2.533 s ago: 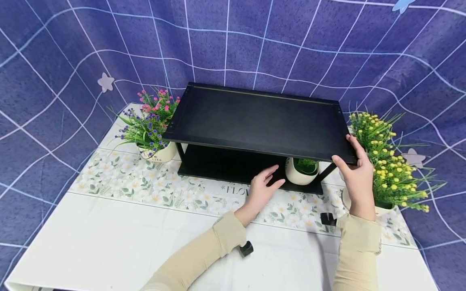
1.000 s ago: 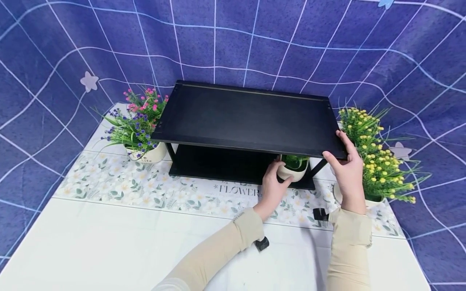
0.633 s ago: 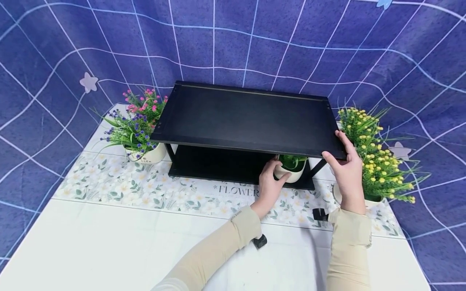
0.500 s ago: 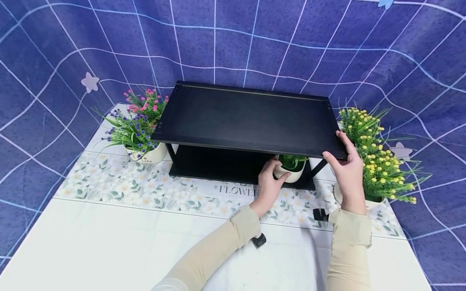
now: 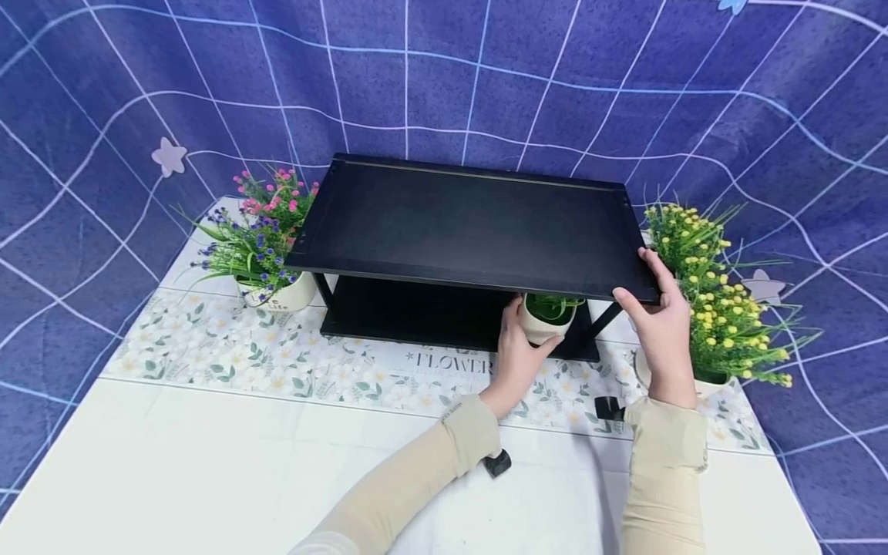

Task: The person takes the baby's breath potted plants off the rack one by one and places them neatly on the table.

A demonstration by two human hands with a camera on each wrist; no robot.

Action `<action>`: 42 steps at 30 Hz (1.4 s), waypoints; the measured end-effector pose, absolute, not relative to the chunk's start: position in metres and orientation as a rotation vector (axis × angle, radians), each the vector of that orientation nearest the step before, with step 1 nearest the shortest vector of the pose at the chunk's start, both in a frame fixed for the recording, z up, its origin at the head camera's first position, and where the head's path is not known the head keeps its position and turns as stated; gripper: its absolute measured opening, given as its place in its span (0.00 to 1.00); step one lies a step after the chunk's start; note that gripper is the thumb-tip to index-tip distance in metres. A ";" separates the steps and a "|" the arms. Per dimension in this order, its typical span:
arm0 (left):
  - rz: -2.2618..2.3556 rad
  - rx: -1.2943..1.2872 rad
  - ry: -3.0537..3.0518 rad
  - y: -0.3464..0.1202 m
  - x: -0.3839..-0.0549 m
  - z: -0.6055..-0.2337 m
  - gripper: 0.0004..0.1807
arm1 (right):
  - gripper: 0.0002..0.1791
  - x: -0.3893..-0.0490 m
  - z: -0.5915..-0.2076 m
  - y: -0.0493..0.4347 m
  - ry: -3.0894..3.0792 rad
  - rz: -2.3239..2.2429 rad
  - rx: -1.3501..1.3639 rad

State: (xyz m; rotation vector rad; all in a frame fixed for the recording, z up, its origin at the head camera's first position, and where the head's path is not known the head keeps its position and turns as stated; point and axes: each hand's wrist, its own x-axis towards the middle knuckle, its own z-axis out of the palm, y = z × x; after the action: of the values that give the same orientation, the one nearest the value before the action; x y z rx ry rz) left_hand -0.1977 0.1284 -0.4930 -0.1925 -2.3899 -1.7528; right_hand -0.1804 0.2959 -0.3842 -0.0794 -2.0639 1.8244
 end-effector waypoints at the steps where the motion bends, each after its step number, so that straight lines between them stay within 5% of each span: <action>1: -1.750 -0.176 -2.399 0.131 -0.197 -0.494 0.50 | 0.38 -0.181 -0.385 0.296 -2.061 1.827 -0.077; 18: -1.719 -0.053 -2.314 0.159 -0.205 -0.502 0.62 | 0.38 -0.181 -0.383 0.295 -2.036 1.859 -0.044; 42: -1.786 0.010 -2.301 0.136 -0.205 -0.497 0.50 | 0.37 -0.180 -0.381 0.296 -2.078 1.817 -0.070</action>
State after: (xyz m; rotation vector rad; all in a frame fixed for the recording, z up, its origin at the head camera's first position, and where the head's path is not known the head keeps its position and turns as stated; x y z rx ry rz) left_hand -0.2052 0.1361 -0.4972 0.0104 -2.3012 -1.7863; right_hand -0.1803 0.2958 -0.3812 -0.0704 -2.0779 1.8171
